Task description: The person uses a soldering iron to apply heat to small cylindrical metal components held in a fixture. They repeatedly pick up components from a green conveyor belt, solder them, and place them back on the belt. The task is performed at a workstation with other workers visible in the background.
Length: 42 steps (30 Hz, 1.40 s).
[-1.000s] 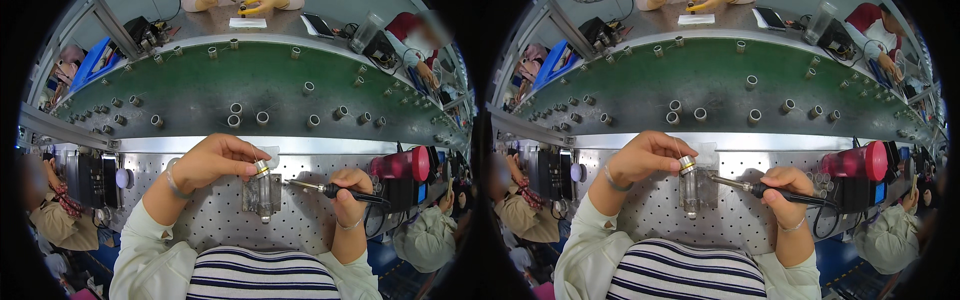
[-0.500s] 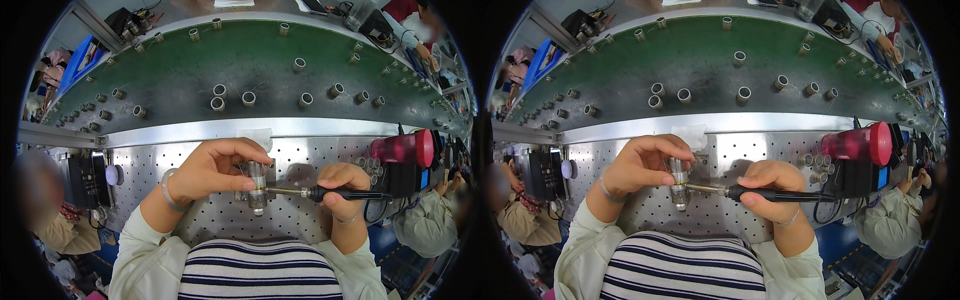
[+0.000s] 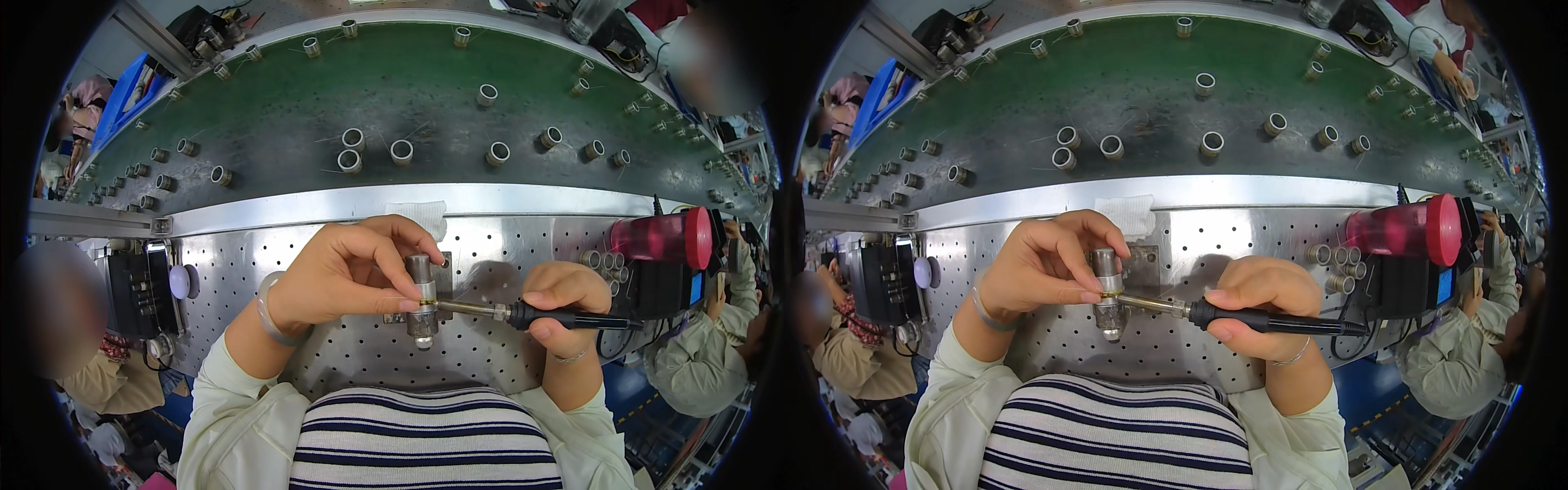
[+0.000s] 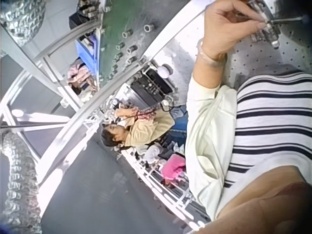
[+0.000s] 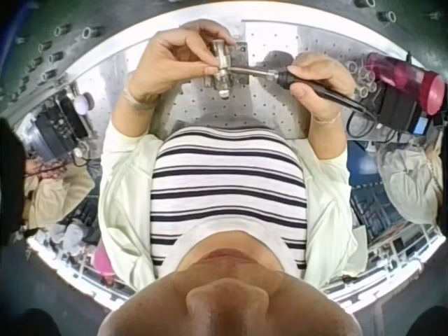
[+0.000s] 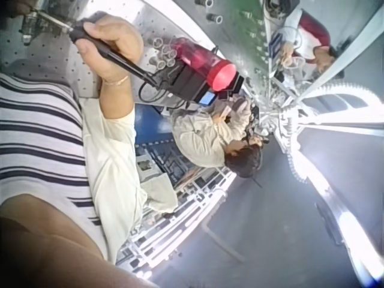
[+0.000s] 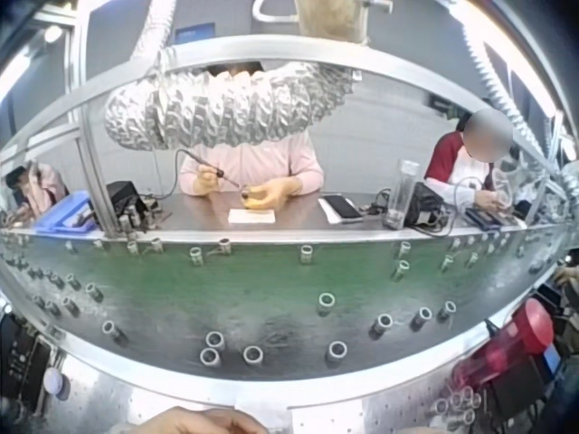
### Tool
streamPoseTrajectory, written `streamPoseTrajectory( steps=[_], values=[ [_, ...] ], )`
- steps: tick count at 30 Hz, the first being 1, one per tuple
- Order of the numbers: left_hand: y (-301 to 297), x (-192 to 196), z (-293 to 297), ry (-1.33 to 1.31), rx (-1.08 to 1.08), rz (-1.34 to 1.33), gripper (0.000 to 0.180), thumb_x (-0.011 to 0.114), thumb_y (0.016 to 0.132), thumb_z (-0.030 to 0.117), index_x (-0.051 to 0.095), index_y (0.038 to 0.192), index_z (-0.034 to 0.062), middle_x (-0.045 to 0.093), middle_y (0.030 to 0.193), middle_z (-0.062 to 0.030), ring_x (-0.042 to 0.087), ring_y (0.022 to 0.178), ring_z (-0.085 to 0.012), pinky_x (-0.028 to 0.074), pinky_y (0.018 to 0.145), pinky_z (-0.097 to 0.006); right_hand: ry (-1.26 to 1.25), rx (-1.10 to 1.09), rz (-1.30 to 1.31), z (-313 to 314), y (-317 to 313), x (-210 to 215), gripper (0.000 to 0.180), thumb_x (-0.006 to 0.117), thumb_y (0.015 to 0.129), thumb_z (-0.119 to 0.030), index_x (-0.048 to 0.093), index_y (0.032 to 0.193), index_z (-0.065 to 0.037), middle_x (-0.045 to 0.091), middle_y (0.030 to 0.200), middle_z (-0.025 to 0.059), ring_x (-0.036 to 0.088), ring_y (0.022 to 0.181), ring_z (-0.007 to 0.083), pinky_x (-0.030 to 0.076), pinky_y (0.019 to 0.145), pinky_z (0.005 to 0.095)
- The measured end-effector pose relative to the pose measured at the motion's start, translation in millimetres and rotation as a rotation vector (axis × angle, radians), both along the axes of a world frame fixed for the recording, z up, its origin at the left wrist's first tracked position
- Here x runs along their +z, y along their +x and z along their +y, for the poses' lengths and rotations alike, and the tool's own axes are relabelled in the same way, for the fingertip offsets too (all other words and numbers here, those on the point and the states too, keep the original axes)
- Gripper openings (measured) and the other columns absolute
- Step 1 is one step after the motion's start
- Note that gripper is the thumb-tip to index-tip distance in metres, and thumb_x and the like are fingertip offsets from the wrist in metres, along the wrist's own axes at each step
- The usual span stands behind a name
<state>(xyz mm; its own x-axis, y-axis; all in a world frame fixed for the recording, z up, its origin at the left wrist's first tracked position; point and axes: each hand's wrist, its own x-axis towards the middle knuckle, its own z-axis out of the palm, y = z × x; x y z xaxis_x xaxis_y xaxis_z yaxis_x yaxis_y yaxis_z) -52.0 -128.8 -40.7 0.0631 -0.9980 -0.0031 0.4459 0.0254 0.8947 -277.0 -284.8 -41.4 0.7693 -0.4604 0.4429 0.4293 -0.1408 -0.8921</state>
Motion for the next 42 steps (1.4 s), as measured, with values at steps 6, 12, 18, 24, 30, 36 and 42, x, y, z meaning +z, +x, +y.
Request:
streamPoseTrajectory(
  steps=[6,12,18,24,30,36,42],
  values=[
    [1,1,0,0.007,-0.013,0.000,0.016,0.078,0.068,-0.007,0.072,0.078,0.0045,0.058,0.113,-0.0201,0.059,0.104,-0.0261,0.049,0.091,-0.035,-0.018,0.005,0.009,0,0,0,0.025,0.078,0.066,0.002,0.066,0.086,0.006,0.063,0.069,0.0119,0.059,0.056,0.0181,0.044,0.051,0.0256],
    [4,-1,0,0.001,-0.041,-0.002,0.022,0.075,0.070,-0.007,0.071,0.090,0.0015,0.059,0.113,-0.0203,0.060,0.103,-0.0246,0.049,0.090,-0.033,-0.067,0.011,0.002,-1,1,1,0.024,0.078,0.065,0.003,0.065,0.086,0.005,0.063,0.068,0.0121,0.059,0.056,0.0188,0.044,0.050,0.0257],
    [1,8,-2,0.177,-0.075,0.087,0.051,0.072,0.077,0.000,0.056,0.125,-0.0033,0.065,0.104,-0.0171,0.062,0.096,-0.0180,0.048,0.084,-0.026,-0.131,0.036,-0.007,-4,1,3,0.025,0.077,0.064,0.003,0.066,0.086,0.005,0.062,0.068,0.0115,0.058,0.055,0.0185,0.042,0.048,0.0259],
    [3,9,-3,0.192,-0.099,0.087,0.058,0.072,0.078,0.002,0.050,0.131,-0.0045,0.066,0.103,-0.0168,0.062,0.093,-0.0151,0.049,0.081,-0.024,-0.157,0.051,-0.026,-6,2,3,0.026,0.078,0.064,0.003,0.066,0.086,0.005,0.061,0.068,0.0115,0.057,0.054,0.0185,0.042,0.048,0.0259],
    [3,17,-4,0.223,-0.113,0.058,0.063,0.071,0.078,0.000,0.045,0.135,-0.0061,0.065,0.104,-0.0174,0.062,0.093,-0.0143,0.051,0.079,-0.021,-0.177,0.038,-0.006,-4,2,5,0.026,0.078,0.064,0.001,0.066,0.086,0.005,0.061,0.068,0.0123,0.058,0.054,0.0195,0.042,0.048,0.0265],
    [6,9,-4,0.218,-0.145,0.071,0.074,0.074,0.076,0.003,0.038,0.140,-0.0052,0.063,0.106,-0.0183,0.061,0.093,-0.0148,0.051,0.079,-0.022,0.021,-0.038,-0.054,-7,-5,-3,0.020,0.076,0.069,-0.001,0.064,0.084,0.005,0.062,0.070,0.0126,0.057,0.056,0.0196,0.044,0.052,0.0283],
    [9,1,-5,0.224,-0.168,0.173,0.083,0.076,0.073,0.004,0.032,0.143,-0.0037,0.064,0.103,-0.0159,0.062,0.091,-0.0146,0.051,0.079,-0.023,0.077,-0.053,-0.046,-5,-4,-4,0.021,0.076,0.070,-0.002,0.065,0.085,0.005,0.064,0.073,0.0135,0.058,0.059,0.0192,0.045,0.054,0.0279]
  ],
)
